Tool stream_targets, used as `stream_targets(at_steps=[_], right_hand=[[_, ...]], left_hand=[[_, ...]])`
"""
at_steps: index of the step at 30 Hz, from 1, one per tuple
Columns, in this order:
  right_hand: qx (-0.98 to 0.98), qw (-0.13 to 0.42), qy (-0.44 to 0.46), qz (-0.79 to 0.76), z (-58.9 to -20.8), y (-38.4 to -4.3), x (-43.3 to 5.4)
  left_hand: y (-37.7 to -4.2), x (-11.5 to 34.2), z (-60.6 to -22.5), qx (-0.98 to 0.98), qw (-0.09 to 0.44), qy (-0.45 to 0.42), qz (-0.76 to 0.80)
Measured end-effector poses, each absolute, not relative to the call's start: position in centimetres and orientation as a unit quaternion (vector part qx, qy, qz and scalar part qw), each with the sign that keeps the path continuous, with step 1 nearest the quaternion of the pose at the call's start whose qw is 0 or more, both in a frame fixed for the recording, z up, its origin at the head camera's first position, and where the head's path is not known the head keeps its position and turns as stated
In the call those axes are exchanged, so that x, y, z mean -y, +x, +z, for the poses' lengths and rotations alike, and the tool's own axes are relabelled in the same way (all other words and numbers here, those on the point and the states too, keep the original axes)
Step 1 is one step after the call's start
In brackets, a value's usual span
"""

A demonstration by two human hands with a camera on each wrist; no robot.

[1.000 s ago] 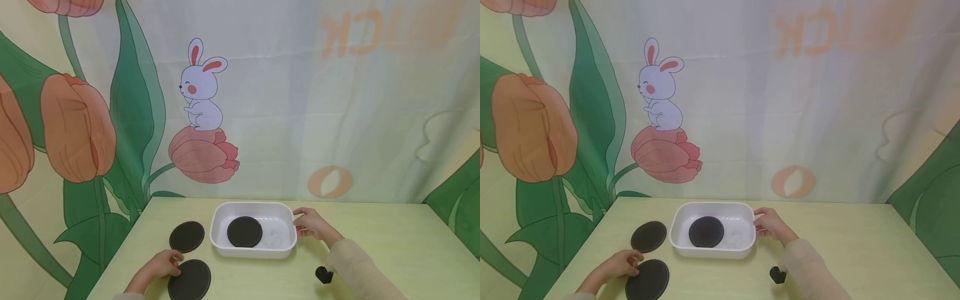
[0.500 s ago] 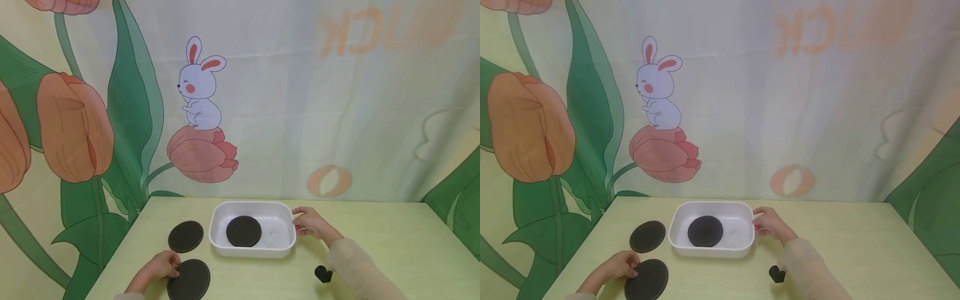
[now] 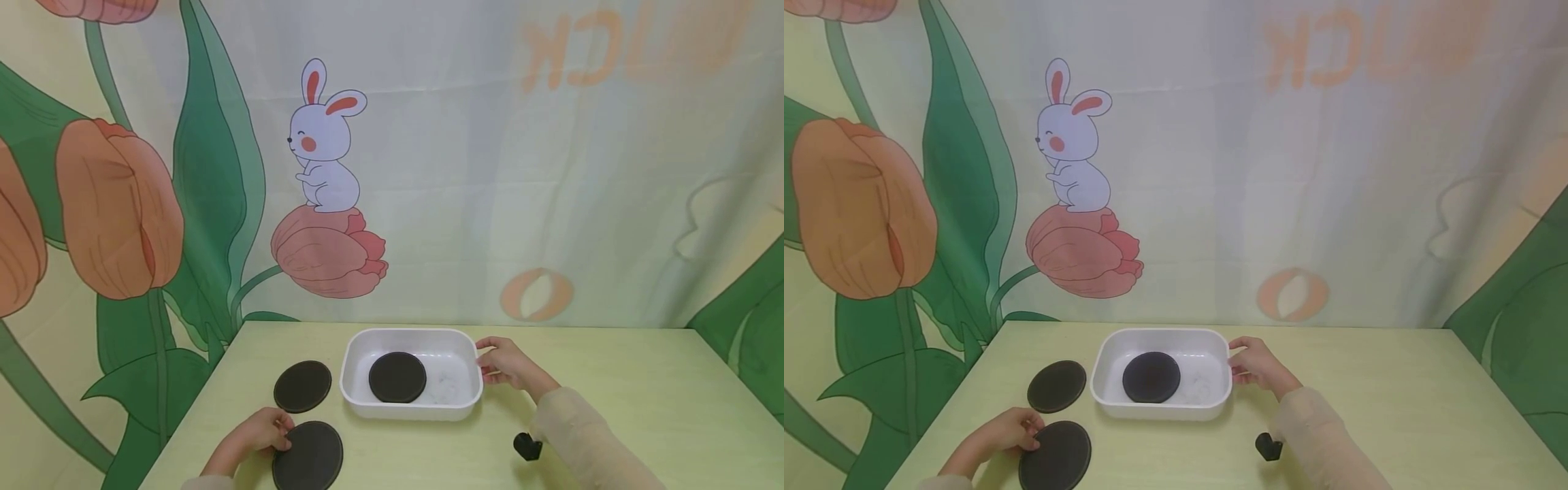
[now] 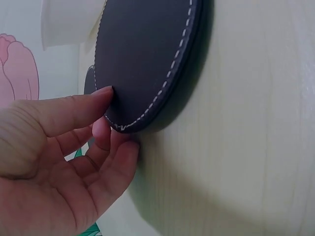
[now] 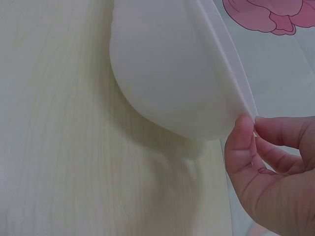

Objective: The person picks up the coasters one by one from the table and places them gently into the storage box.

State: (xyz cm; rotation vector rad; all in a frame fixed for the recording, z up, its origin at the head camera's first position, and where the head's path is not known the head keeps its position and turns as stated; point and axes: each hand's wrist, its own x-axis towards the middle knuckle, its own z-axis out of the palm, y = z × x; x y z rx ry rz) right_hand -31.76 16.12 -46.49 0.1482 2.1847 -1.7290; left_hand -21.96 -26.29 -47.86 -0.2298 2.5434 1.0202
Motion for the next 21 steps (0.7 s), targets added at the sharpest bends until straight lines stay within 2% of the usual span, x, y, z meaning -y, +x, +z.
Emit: stream_targets(at_steps=[5, 14, 21], right_hand=[[-0.772, 0.172, 0.049, -0.611, -46.5, -31.7, -16.1], [-0.769, 0.174, 0.049, -0.613, -46.5, -31.7, -16.2], [-0.771, 0.175, 0.049, -0.611, -46.6, -31.8, -16.1]], left_hand=[[-21.6, 26.5, -47.8, -0.898, 0.192, -0.073, 0.388], [-21.8, 28.5, -48.2, -0.831, 0.256, -0.005, 0.494], [-21.6, 29.0, -47.5, -0.79, 0.267, 0.017, 0.551]])
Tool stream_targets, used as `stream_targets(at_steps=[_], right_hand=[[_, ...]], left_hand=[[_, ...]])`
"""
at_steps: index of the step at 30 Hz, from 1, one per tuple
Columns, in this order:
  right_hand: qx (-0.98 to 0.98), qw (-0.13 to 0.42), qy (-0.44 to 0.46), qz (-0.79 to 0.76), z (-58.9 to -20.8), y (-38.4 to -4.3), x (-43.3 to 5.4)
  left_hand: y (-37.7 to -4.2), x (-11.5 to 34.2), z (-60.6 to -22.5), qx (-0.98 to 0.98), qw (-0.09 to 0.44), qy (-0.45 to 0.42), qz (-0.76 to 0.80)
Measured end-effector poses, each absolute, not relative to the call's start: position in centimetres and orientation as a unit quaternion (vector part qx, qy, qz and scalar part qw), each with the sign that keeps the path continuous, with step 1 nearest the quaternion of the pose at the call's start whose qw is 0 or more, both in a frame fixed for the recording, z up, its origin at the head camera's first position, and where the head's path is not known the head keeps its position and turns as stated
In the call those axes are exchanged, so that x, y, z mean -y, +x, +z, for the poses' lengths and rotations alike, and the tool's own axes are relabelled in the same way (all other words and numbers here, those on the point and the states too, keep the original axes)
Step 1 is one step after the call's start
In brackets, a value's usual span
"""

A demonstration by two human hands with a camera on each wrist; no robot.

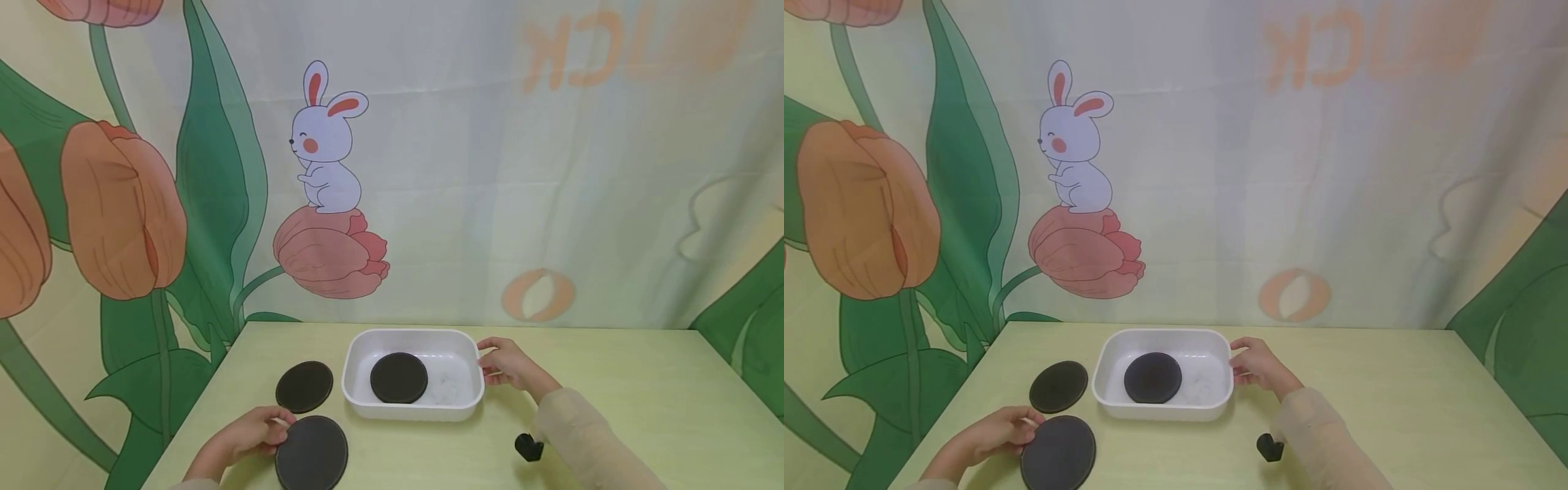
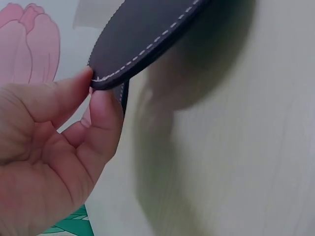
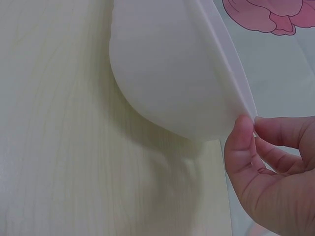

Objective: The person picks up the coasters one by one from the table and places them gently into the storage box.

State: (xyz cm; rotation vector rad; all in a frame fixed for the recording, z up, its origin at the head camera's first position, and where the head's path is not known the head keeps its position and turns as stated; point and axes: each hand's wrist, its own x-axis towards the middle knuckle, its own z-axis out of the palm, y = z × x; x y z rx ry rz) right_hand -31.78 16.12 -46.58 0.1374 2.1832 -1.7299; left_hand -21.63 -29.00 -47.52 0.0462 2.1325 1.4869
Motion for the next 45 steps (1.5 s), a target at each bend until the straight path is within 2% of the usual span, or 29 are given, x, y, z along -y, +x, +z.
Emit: stream_targets(at_steps=[6, 12, 21, 33, 45], right_hand=[[-0.769, 0.181, 0.049, -0.611, -46.6, -31.9, -16.2], [-0.766, 0.182, 0.047, -0.615, -46.6, -31.9, -16.2], [-0.768, 0.179, 0.046, -0.614, -46.3, -31.8, -16.2], [-0.767, 0.178, 0.044, -0.615, -46.4, -31.7, -16.2], [-0.768, 0.178, 0.049, -0.614, -46.3, -31.6, -16.2]], left_hand=[[-21.9, 28.7, -46.7, -0.767, 0.265, 0.004, 0.585], [-22.6, 28.2, -46.1, -0.74, 0.257, 0.032, 0.621], [-24.2, 25.5, -44.9, -0.714, 0.213, 0.041, 0.666], [-26.2, 19.7, -43.8, -0.731, 0.139, -0.014, 0.668], [-27.7, 16.1, -44.5, -0.712, 0.09, -0.052, 0.694]])
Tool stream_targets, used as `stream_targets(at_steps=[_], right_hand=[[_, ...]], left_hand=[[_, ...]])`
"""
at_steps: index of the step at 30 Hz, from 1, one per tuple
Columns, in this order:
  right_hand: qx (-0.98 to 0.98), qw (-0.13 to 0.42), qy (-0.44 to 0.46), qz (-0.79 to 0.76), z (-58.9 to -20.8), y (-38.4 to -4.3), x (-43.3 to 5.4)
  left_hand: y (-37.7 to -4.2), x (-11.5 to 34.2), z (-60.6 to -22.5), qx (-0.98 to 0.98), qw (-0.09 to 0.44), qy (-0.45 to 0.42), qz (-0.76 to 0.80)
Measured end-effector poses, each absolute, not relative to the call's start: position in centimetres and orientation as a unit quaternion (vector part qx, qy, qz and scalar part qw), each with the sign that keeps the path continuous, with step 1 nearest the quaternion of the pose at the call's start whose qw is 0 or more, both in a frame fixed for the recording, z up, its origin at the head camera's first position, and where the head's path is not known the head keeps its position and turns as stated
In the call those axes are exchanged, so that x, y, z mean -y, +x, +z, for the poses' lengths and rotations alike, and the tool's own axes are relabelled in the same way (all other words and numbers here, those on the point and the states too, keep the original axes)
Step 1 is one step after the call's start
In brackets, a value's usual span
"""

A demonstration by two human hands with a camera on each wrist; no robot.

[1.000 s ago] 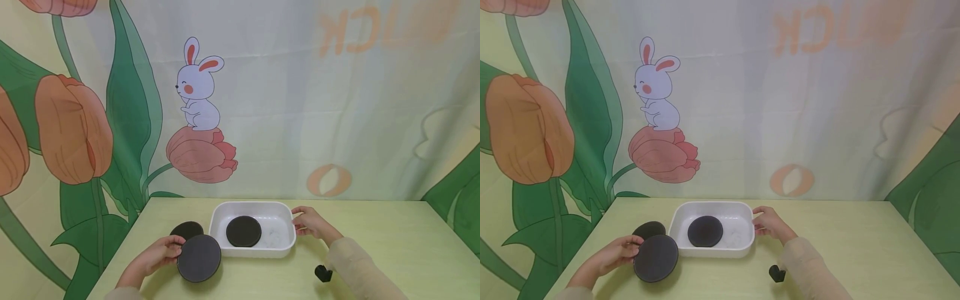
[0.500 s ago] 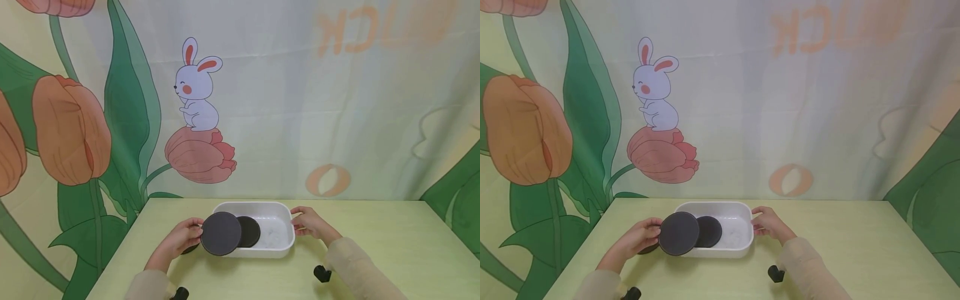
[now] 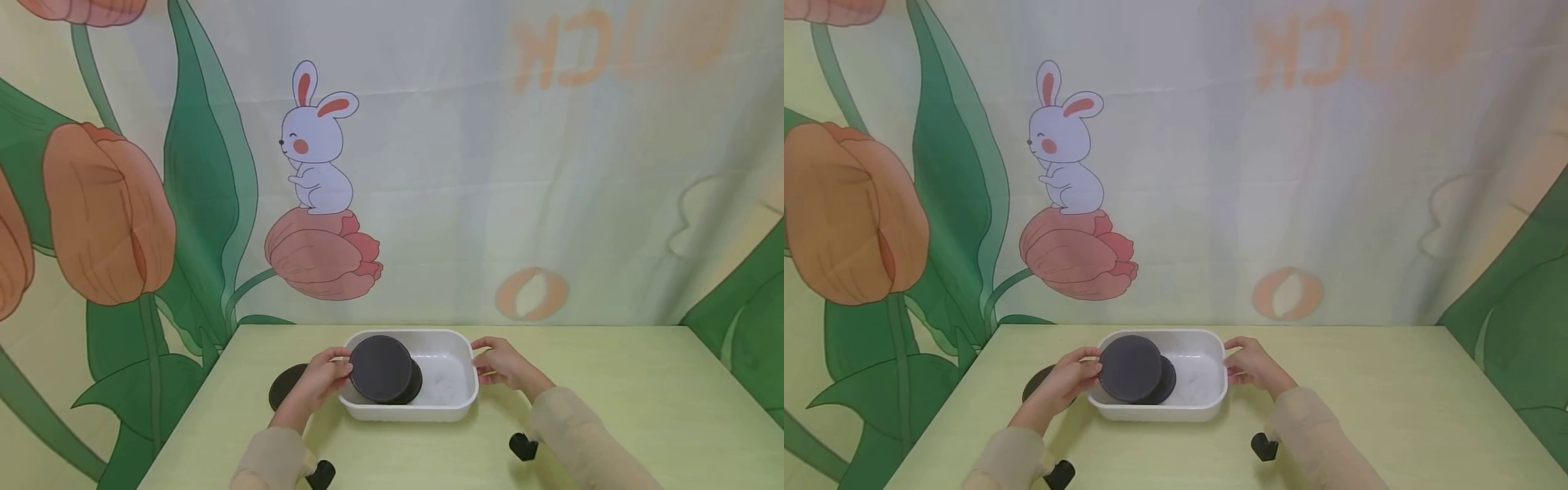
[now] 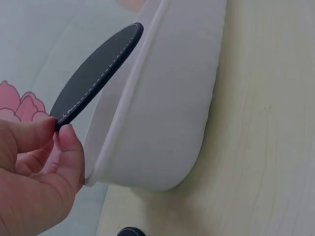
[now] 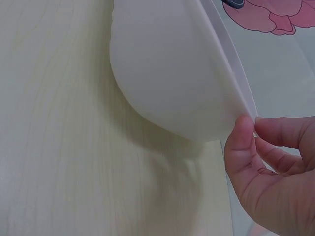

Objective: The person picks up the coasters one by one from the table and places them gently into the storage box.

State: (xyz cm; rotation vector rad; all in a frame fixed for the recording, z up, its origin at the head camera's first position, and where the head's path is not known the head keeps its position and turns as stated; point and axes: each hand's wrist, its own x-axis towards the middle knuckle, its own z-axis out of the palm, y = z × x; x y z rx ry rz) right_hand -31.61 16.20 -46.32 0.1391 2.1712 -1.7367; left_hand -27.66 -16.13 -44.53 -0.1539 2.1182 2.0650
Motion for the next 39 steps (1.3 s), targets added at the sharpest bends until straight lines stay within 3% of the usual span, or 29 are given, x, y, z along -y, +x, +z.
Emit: stream_targets(at_steps=[26, 39], right_hand=[[-0.77, 0.174, 0.049, -0.612, -46.4, -31.5, -16.3], [-0.769, 0.171, 0.055, -0.613, -46.4, -31.4, -16.1]], left_hand=[[-29.1, 12.4, -45.9, -0.794, 0.031, -0.057, 0.605], [-29.4, 11.5, -47.0, -0.903, -0.093, -0.059, 0.415]])
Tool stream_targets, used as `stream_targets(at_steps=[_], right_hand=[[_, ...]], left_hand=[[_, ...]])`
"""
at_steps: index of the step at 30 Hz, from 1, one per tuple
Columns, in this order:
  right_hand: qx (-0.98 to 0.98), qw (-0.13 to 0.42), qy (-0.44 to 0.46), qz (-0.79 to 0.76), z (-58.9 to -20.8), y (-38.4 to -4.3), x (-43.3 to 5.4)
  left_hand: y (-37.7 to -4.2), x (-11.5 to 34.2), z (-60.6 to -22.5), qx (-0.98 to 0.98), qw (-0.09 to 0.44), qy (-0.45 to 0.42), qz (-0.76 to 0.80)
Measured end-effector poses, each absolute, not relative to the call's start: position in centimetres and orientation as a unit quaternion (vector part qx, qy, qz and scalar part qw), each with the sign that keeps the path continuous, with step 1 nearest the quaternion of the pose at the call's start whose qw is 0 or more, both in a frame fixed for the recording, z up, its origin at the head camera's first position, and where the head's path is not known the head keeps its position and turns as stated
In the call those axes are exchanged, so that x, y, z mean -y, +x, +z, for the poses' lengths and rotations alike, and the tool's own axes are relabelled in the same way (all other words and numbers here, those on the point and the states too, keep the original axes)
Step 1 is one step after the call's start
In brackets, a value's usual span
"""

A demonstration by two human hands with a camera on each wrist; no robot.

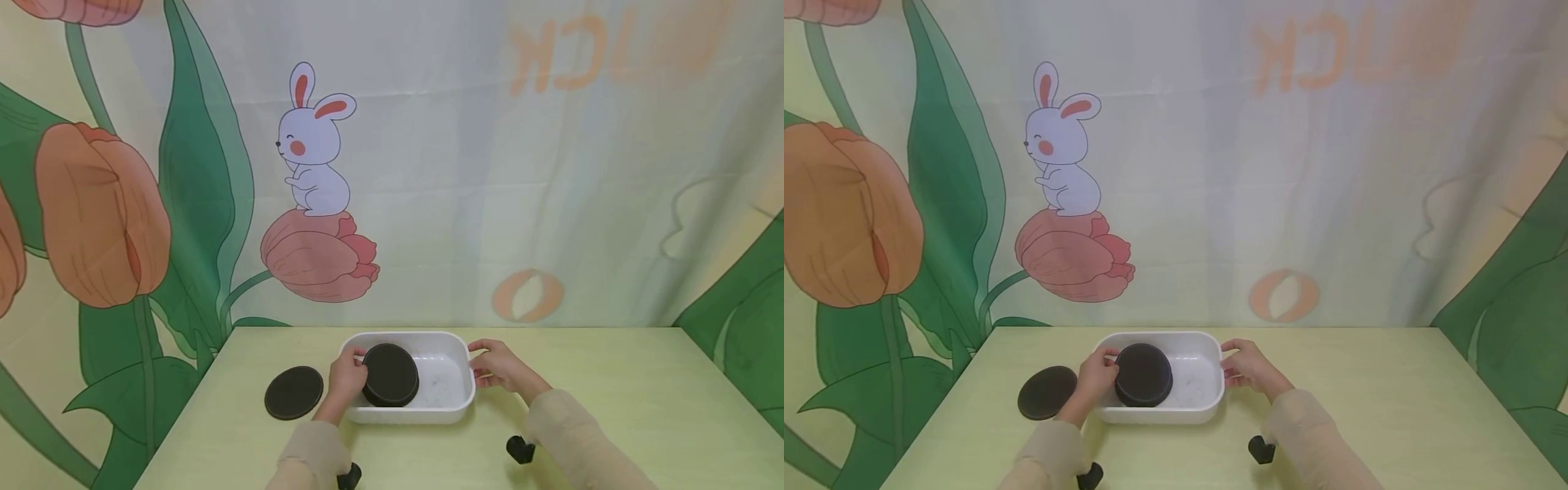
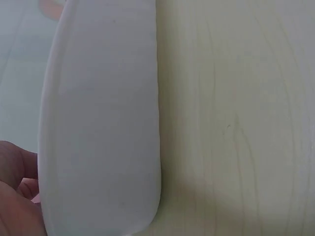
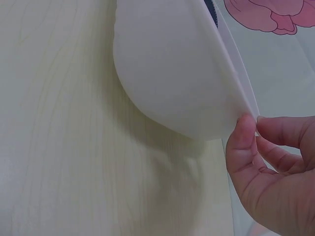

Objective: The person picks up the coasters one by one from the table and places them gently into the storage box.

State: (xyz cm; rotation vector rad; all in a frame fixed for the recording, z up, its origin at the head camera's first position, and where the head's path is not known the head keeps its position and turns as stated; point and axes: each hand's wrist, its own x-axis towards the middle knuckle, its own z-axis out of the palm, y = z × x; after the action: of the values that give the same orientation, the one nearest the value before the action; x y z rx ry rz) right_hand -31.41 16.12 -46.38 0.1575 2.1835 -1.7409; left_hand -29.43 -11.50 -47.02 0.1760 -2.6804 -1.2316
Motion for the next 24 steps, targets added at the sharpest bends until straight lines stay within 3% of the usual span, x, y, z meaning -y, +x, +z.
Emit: stream_targets(at_steps=[10, 24], right_hand=[[-0.768, 0.172, 0.058, -0.614, -46.69, -31.63, -16.05], [-0.768, 0.176, 0.055, -0.614, -46.71, -31.71, -16.26]], left_hand=[[-29.35, 10.92, -46.89, 0.934, 0.123, 0.065, -0.33], [-29.08, 10.75, -46.46, 0.943, 0.095, 0.059, -0.315]])
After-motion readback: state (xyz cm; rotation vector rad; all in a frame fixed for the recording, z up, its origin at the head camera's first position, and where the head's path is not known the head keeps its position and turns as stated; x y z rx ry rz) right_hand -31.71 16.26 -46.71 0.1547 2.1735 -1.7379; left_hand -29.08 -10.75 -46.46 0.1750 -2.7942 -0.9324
